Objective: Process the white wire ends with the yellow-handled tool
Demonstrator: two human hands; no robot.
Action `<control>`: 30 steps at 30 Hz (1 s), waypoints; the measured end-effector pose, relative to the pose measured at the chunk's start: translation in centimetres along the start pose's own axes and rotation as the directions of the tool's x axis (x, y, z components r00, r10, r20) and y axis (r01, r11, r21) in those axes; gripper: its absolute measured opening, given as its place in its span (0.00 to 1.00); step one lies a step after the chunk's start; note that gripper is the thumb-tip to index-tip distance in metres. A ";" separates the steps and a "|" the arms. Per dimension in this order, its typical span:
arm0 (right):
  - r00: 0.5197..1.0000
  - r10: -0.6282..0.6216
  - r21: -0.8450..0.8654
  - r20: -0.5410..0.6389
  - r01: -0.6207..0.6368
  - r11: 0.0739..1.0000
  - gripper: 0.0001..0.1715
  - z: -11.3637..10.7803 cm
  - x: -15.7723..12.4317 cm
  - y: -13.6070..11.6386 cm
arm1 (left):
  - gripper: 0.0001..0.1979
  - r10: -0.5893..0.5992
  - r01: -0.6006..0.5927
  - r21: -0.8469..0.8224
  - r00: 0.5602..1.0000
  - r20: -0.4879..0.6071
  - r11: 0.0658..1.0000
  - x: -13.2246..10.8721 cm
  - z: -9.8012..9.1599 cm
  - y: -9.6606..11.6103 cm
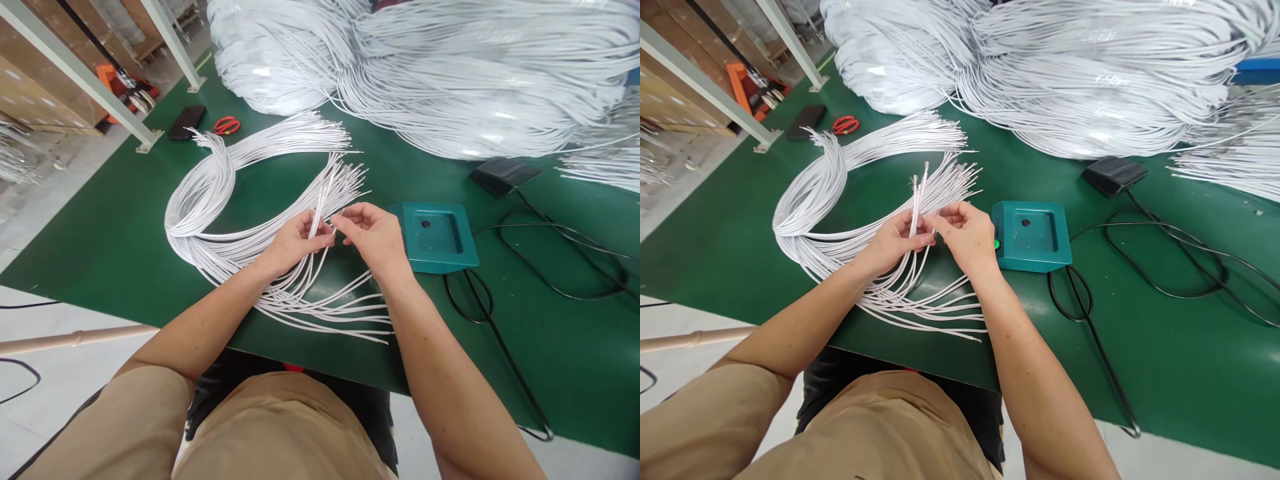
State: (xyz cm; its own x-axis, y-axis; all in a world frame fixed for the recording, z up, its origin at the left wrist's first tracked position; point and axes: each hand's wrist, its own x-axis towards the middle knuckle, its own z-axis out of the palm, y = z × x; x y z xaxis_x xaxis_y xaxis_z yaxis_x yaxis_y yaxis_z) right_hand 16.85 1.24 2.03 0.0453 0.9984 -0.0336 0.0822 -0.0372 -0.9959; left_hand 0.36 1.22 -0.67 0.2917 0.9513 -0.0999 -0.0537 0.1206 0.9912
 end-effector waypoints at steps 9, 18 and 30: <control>1.000 -0.022 -0.141 -0.014 0.020 0.990 0.14 0.4 -0.3 0.0 | 0.16 0.024 -0.024 0.027 1.000 0.009 0.999 0.0 -0.2 -0.3; 0.999 -0.028 -0.108 -0.038 0.024 0.994 0.20 0.1 -0.1 0.4 | 0.15 0.012 -0.013 0.100 1.000 0.008 0.995 0.0 -0.4 -0.2; 0.995 0.049 0.093 0.086 -0.057 0.994 0.09 0.7 -0.2 -0.1 | 0.17 -0.020 0.015 -0.093 0.999 -0.047 0.996 0.1 0.4 -0.2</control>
State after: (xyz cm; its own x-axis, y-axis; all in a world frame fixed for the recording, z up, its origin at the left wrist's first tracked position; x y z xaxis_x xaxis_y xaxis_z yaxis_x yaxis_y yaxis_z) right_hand 16.17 1.04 2.09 -0.0369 0.9953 -0.0897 -0.0137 -0.0903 -0.9958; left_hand 0.79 1.15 -0.87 0.2479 0.9609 -0.1235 -0.1378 0.1612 0.9773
